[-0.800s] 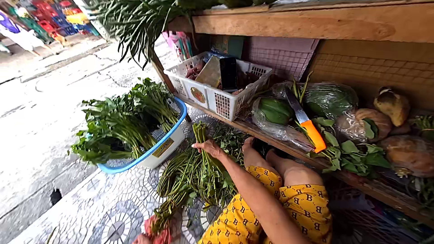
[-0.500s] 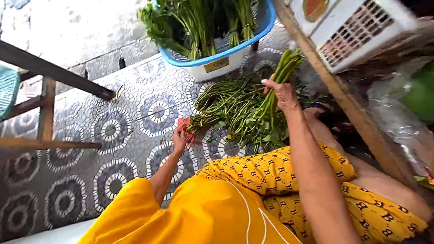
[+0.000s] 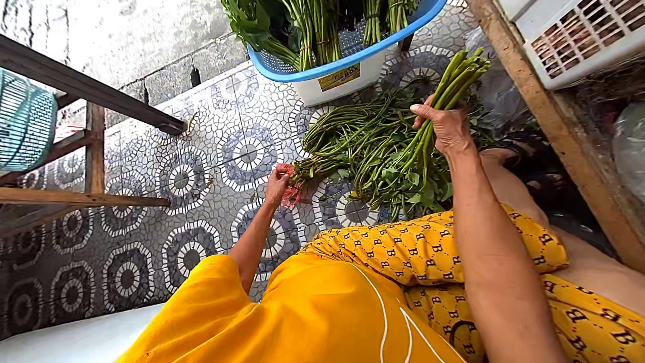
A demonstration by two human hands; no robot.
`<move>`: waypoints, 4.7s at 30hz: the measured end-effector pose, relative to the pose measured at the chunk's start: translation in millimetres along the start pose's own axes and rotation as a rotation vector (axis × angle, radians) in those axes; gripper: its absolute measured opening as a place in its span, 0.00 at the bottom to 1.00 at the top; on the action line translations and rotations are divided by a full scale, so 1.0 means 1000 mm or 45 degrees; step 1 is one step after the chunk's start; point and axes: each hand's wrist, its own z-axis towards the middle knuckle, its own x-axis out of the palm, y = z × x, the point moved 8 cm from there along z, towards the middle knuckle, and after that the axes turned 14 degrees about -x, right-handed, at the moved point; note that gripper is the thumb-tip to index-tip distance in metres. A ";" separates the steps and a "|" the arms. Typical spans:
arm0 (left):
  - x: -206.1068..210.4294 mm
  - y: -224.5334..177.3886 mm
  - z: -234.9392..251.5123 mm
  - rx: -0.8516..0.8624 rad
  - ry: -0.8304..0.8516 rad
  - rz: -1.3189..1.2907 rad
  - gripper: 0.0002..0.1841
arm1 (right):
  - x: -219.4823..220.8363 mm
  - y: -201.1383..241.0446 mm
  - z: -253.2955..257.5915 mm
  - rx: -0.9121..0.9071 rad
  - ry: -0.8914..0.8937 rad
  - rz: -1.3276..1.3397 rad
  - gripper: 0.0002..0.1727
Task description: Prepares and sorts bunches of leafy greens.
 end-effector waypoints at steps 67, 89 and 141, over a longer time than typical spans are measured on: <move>0.031 0.069 -0.009 -1.004 -0.028 -0.834 0.19 | 0.009 0.002 -0.002 0.042 0.048 0.015 0.12; 0.018 0.002 -0.012 -0.064 -0.201 0.438 0.20 | 0.008 0.010 -0.001 0.004 0.062 0.032 0.13; 0.158 -0.286 -0.141 0.942 0.531 0.041 0.09 | 0.052 0.050 -0.020 0.005 0.205 0.212 0.10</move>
